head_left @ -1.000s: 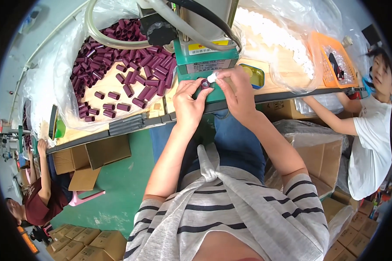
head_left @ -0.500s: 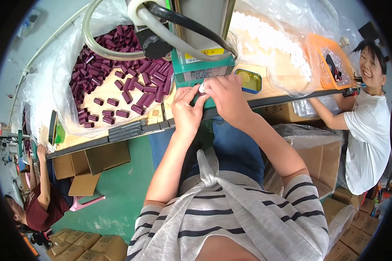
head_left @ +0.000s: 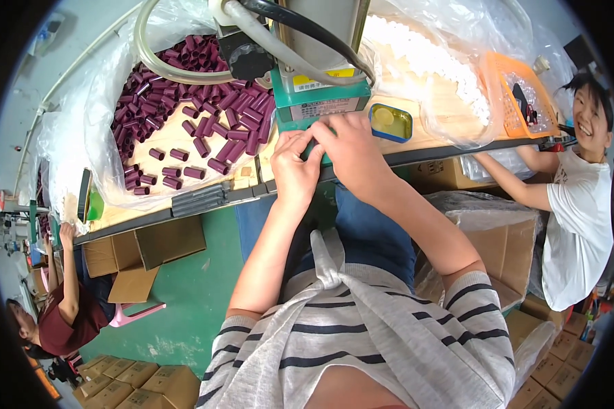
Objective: Assembling plastic cosmetic tubes by pressing white internal components into purple outer tubes using a mechanical press.
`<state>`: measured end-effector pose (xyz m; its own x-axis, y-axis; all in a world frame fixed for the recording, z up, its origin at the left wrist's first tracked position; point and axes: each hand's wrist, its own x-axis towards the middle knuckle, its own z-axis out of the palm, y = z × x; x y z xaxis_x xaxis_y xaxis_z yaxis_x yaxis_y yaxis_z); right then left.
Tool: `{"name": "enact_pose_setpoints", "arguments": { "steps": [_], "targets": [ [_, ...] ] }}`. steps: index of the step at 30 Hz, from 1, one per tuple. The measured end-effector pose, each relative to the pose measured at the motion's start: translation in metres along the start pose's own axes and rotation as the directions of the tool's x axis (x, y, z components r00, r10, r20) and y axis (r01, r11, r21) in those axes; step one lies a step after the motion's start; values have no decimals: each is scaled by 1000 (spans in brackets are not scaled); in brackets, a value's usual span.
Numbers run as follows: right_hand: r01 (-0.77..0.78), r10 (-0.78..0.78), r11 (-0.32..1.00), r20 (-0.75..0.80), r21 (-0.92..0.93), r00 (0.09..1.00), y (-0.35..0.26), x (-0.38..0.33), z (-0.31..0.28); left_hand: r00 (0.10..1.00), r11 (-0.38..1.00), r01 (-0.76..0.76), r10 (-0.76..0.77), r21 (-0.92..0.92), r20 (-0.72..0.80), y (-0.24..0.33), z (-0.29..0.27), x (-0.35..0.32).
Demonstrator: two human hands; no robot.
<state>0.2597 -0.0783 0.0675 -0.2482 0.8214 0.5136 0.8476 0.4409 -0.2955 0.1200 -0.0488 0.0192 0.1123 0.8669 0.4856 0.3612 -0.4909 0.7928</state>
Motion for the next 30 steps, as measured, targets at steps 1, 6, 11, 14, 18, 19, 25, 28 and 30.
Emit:
{"name": "enact_pose_setpoints", "arguments": {
  "steps": [1, 6, 11, 14, 18, 19, 25, 28, 30],
  "targets": [
    [21, -21, 1000, 9, -9, 1000, -1, 0, 3, 1000, 1000, 0, 0, 2, 0, 0, 0, 0],
    [-38, 39, 999, -20, 38, 999, -4, -6, -2, 1000, 1000, 27, -27, -10, 12, -3, -2, -5],
    [-226, 309, 925, -262, 305, 914, -1, -49, -15, 1000, 994, -26, 26, 105, 8, -6, -23, -10],
    [-321, 429, 880, -296, 349, 854, 7, -92, -25, 987, 997, 60, -67, -51, -148, -25, -58, -12],
    [-570, 682, 674, -99, 470, 725, 13, -159, -19, 933, 941, 22, 102, 338, -345, -54, -100, -12],
    [-649, 780, 514, 9, 561, 625, 17, -172, -20, 938, 913, 23, 122, 407, -326, -58, -104, -13],
    [-328, 672, 730, -715, 599, 191, 105, -162, -132, 873, 807, -64, 330, 586, -359, -74, -87, -18],
    [-381, 662, 723, -421, 576, 620, -3, -133, -109, 852, 809, -75, 356, 583, -384, -77, -91, -24],
    [-305, 457, 833, -263, 462, 850, -31, -145, -72, 859, 804, -42, 332, 593, -390, -77, -94, -25]
  ]
}}
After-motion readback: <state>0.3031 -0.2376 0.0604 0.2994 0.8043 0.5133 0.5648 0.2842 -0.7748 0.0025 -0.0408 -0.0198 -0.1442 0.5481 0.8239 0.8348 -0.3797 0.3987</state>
